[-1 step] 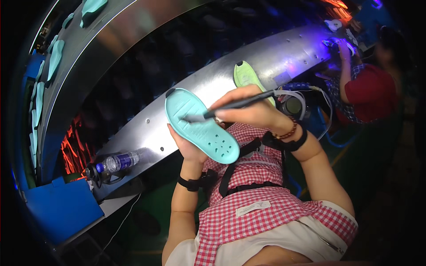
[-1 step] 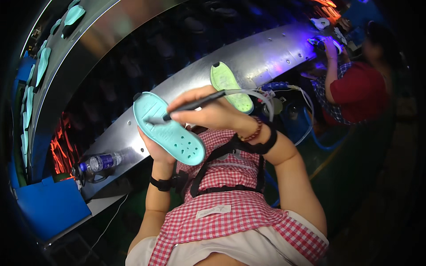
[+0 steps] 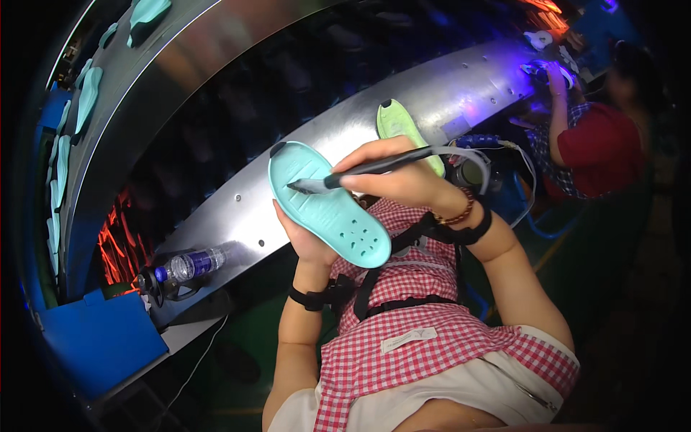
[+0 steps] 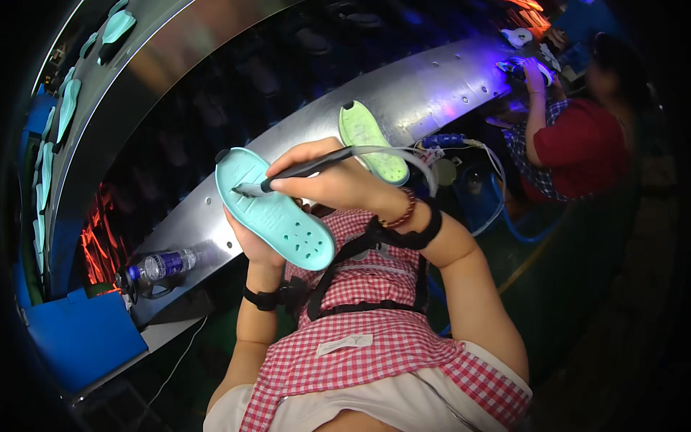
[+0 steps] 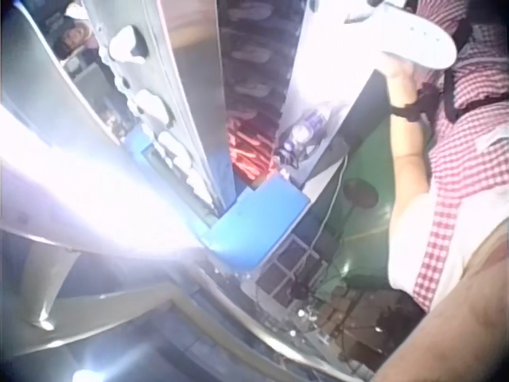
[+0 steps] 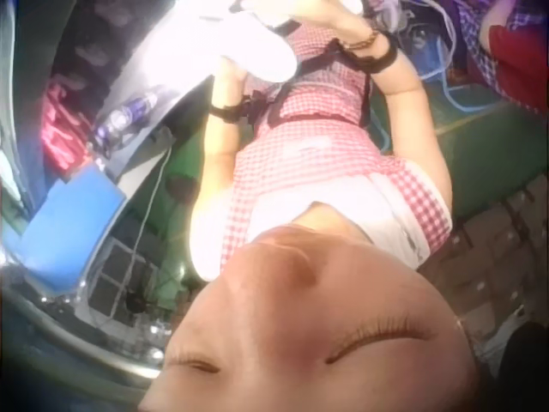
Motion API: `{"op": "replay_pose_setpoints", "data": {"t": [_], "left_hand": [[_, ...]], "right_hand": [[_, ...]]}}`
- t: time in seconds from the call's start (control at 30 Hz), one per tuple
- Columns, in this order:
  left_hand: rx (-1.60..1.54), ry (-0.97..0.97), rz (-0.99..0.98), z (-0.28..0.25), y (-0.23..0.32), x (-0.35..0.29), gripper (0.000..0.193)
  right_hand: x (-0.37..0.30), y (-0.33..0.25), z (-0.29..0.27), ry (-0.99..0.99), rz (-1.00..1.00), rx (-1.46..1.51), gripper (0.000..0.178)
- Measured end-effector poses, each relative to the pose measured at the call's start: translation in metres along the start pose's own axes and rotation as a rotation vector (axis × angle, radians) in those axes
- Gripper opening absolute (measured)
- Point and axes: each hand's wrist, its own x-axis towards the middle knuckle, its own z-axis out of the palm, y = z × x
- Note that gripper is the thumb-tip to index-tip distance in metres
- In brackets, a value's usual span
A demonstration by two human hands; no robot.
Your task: Applying adhesive or a treatment substance to the bottom of shoe soles using a brush on an industrial conveyor line.
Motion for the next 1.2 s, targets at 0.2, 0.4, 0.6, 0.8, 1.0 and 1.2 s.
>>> {"op": "replay_pose_setpoints", "data": {"t": [0.2,0.4,0.6,0.8,1.0,1.2], "left_hand": [[-0.124,-0.287,0.047,0.01,0.007,0.002,0.067],[0.046,-0.157,0.197,0.015,0.013,0.006,0.069],[0.155,0.096,0.534,0.015,0.019,0.017,0.083],[0.043,-0.067,0.577,0.014,0.036,0.014,0.089],[0.053,-0.186,0.582,0.017,0.043,0.011,0.095],[0.065,-0.166,0.567,0.017,0.044,0.008,0.099]], "right_hand": [[-0.018,-0.008,0.001,-0.28,-0.186,-0.102,0.02],[-0.02,-0.001,0.003,-0.164,-0.315,-0.27,0.017],[-0.02,0.004,-0.006,-0.088,-0.361,-0.186,0.018],[-0.028,0.001,-0.011,-0.302,-0.435,-0.152,0.019],[-0.025,0.01,-0.006,-0.255,-0.465,-0.236,0.023],[-0.023,0.017,-0.009,-0.069,-0.174,-0.034,0.022]]}}
